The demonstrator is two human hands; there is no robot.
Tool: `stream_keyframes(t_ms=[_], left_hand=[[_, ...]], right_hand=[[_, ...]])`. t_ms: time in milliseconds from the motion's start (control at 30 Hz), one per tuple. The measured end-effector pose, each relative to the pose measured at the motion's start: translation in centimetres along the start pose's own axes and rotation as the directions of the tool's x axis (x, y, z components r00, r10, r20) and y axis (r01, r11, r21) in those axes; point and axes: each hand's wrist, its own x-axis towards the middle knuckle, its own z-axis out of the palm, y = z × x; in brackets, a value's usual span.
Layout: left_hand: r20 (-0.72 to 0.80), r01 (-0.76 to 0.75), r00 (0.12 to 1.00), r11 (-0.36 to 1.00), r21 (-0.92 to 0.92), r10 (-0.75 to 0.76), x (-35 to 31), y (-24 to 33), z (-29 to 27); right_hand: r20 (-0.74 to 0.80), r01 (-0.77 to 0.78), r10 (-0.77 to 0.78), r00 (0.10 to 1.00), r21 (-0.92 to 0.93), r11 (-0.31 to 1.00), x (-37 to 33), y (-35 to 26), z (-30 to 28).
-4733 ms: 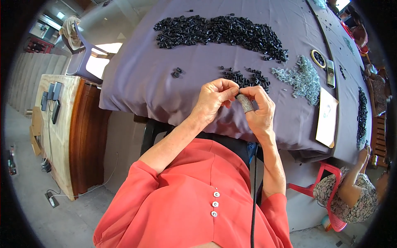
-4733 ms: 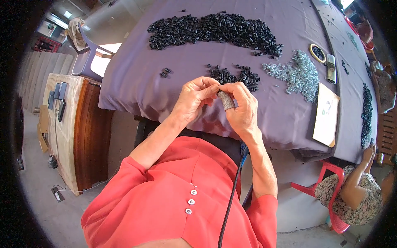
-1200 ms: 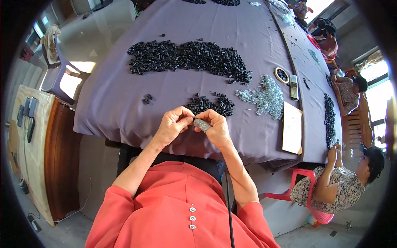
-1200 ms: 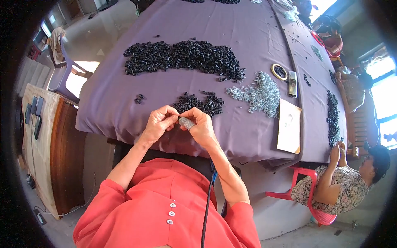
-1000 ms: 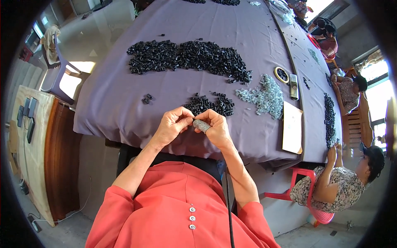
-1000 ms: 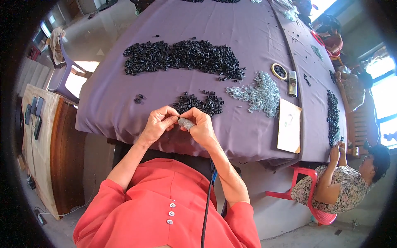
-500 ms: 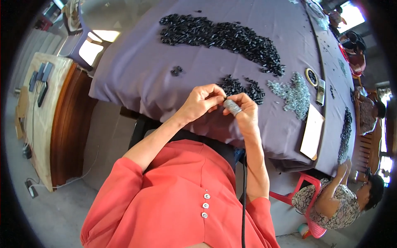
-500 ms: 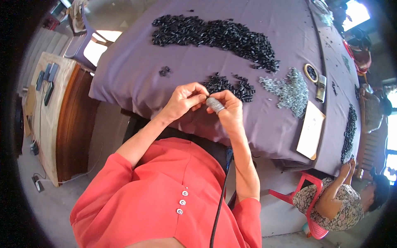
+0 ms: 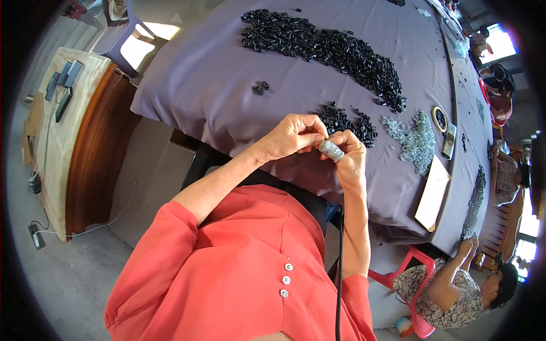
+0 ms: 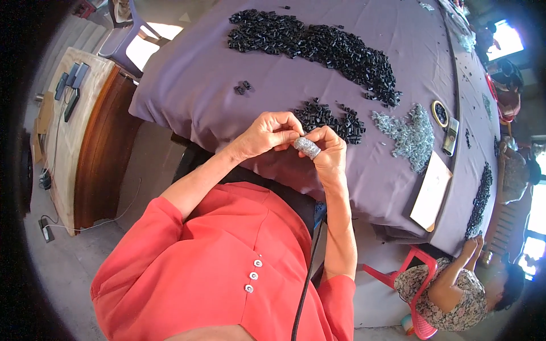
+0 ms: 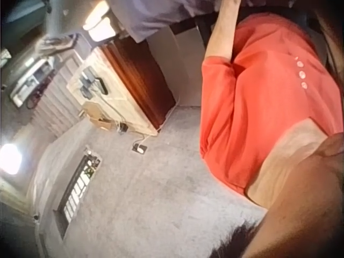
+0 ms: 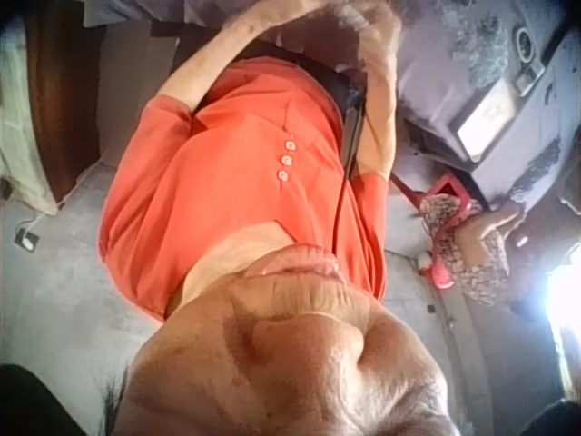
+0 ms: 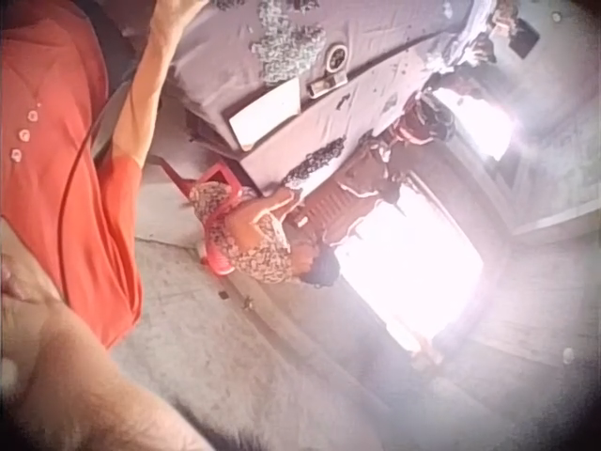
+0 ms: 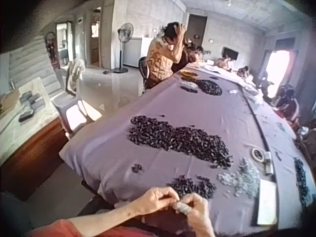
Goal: The person assembles small black plastic components with clear plastic base pieces by hand at a workshop table.
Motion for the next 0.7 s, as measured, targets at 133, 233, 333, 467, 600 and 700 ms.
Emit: stream_keyframes(t_ms=[133, 233, 333, 467, 600, 700], left_hand=[[0.059, -0.005, 0.998, 1.000, -0.025, 0.007, 0.01, -0.01, -0.11], [0.042, -0.027, 0.999, 1.000, -0.005, 0.027, 0.00, 0.02, 0.01], [0.020, -0.021, 1.000, 0.999, 0.039, 0.020, -0.06, 0.13, 0.09], [0.000, -0.037, 0.999, 0.999, 0.039, 0.037, -0.11, -0.10, 0.32], [-0.041, -0.127, 0.990, 0.974, 0.188, 0.137, -0.19, 0.09, 0.55], [0.019, -0.019, 1.000, 0.999, 0.041, 0.018, -0.11, 0.19, 0.00]], right_hand=[[0.017, 0.010, -0.010, 1.000, -0.028, 1.000, -0.03, -0.04, 0.07], [0.009, 0.015, -0.015, 1.000, -0.059, 0.998, -0.05, 0.01, 0.07], [-0.003, 0.016, -0.017, 1.000, -0.084, 0.996, -0.01, 0.00, 0.19], [-0.024, 0.008, -0.010, 1.000, -0.094, 0.996, -0.07, -0.13, 0.40], [-0.036, 0.036, -0.042, 0.998, -0.159, 0.987, -0.11, 0.07, 0.29], [0.000, 0.039, -0.040, 0.999, -0.119, 0.992, -0.05, 0.17, 0.24]])
